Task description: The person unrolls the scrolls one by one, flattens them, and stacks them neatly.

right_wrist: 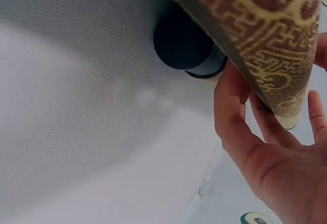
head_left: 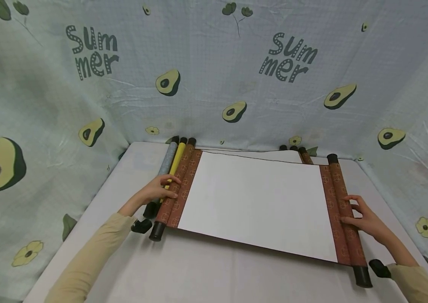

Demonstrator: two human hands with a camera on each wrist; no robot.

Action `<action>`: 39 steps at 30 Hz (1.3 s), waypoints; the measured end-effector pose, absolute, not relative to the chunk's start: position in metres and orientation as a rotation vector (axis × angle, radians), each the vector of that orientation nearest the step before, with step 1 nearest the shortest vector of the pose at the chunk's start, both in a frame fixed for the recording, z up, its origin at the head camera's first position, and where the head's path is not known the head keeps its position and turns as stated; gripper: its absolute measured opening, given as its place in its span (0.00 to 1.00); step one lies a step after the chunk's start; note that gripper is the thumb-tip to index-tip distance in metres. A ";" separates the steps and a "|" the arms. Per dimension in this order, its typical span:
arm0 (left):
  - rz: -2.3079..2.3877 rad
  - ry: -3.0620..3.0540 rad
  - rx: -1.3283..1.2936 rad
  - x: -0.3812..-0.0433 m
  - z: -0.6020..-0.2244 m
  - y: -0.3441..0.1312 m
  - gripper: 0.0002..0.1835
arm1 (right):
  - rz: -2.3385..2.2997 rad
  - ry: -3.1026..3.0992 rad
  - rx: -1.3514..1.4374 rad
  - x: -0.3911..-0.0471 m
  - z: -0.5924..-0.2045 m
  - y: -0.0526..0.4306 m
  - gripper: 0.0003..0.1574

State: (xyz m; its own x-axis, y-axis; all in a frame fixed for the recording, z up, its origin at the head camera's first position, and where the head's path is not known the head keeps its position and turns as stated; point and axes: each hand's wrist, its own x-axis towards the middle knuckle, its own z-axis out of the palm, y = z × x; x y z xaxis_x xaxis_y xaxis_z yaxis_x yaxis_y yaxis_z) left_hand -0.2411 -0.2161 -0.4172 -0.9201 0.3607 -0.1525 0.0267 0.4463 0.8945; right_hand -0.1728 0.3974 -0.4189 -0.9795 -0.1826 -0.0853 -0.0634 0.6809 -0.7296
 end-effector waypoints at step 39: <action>1.681 2.263 0.299 -0.248 -0.409 -0.174 0.23 | -1.039 2.717 0.058 -0.207 -0.455 0.447 0.61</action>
State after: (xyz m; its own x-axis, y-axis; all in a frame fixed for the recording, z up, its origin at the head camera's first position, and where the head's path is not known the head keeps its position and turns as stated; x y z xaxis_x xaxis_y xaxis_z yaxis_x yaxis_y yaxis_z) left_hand -0.2476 -0.1744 -0.4091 -0.9317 0.3432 -0.1189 -0.0147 0.2915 0.9565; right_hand -0.2070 0.4473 -0.4546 -0.9724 -0.0456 -0.2290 0.1188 0.7477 -0.6533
